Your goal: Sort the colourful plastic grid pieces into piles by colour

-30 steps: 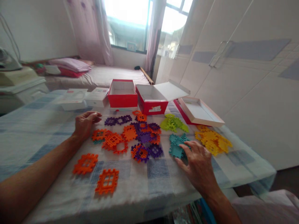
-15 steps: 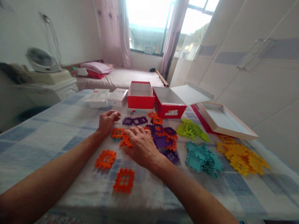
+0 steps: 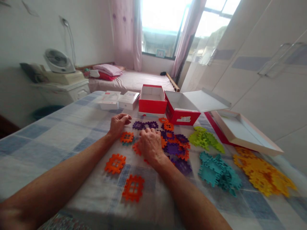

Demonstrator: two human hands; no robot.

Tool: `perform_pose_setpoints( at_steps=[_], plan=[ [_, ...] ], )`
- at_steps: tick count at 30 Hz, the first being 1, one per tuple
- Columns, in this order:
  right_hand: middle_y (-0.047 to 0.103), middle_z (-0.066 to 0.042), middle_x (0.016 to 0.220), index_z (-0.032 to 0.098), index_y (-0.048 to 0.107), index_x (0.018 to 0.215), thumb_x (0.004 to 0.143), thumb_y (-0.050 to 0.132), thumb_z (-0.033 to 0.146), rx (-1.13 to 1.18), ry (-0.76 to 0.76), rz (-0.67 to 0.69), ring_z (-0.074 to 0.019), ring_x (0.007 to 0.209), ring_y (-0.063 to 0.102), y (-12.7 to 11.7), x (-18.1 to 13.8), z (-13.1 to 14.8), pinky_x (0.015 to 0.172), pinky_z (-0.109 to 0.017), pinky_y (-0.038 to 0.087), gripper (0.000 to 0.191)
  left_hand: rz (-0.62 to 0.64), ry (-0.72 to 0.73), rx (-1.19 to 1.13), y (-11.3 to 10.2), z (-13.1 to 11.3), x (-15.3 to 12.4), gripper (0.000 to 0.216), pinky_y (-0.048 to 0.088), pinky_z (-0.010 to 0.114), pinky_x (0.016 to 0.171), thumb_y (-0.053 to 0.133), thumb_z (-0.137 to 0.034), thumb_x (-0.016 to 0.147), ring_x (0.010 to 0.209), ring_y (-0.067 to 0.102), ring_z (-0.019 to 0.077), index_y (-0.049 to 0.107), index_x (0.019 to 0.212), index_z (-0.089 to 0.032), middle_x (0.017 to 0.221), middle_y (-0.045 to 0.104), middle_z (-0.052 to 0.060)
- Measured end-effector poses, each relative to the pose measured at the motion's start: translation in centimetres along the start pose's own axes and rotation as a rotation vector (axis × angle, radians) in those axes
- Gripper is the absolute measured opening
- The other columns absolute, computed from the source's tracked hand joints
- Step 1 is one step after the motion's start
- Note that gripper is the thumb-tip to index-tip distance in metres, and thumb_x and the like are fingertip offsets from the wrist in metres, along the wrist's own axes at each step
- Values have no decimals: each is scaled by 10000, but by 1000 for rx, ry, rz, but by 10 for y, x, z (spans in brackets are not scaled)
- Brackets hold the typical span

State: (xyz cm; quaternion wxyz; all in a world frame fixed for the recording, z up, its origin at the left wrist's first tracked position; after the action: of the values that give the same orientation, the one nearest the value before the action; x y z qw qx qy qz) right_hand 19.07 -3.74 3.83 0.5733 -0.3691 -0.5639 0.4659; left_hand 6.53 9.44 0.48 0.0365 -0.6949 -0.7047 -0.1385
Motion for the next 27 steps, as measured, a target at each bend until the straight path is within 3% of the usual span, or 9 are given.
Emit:
perform_pose_setpoints(
  at_steps=[2, 5, 8, 15, 21, 27],
  plan=[
    [627, -67, 1087, 206, 614, 1081, 837, 505, 239, 48, -36, -26, -240, 1062, 502, 1, -2, 0, 884, -388, 351, 269, 1, 1, -1, 0, 0, 0, 150, 468, 213, 541, 581, -263, 645, 512, 568, 86, 657, 650, -133, 639, 645, 9],
    [558, -71, 1264, 188, 490, 1276, 809, 589, 377, 146, -139, -9, -265, 1220, 394, 10, -3, 6, 986, -410, 294, 514, 3, -1, -7, 0, 0, 0, 152, 471, 214, 541, 582, -268, 646, 511, 569, 87, 655, 650, -135, 642, 649, 13],
    [532, -98, 1303, 152, 409, 1344, 773, 626, 463, 184, -158, 34, -290, 1259, 348, 21, -1, 15, 1012, -431, 274, 685, 2, -8, -9, 0, 1, 0, 152, 474, 213, 540, 585, -274, 641, 514, 572, 89, 652, 650, -137, 648, 654, 16],
    [588, -117, 1125, 142, 493, 1234, 783, 591, 275, 121, -159, 20, -249, 1097, 460, 14, 2, 26, 956, -398, 333, 480, 8, -23, 8, 0, -3, -1, 153, 480, 219, 557, 584, -278, 631, 518, 574, 93, 649, 646, -140, 644, 659, 16],
    [546, -135, 1208, 125, 434, 1303, 852, 440, 137, -29, -240, -106, -254, 1234, 364, -1, -5, 27, 1074, -459, 180, 451, 11, -35, 28, 0, -5, -2, 157, 470, 224, 563, 583, -282, 631, 515, 577, 94, 651, 650, -141, 651, 659, 13],
    [539, -133, 1254, 120, 437, 1327, 856, 468, 195, -35, -206, -142, -265, 1209, 407, -22, -7, 15, 1064, -455, 225, 478, 14, -28, 35, 0, -3, -1, 153, 473, 223, 562, 582, -276, 633, 514, 580, 97, 657, 648, -143, 646, 665, 16]
  ],
)
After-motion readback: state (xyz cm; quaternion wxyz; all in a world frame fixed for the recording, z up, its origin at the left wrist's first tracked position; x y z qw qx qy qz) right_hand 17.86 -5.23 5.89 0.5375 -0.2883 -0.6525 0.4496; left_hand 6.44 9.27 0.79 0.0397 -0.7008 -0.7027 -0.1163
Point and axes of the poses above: each hand's wrist, its own x-axis towards the middle knuckle, its own y-axis out of the palm, z = x × y, the point moved 1 cm from there along x, towards the middle knuckle
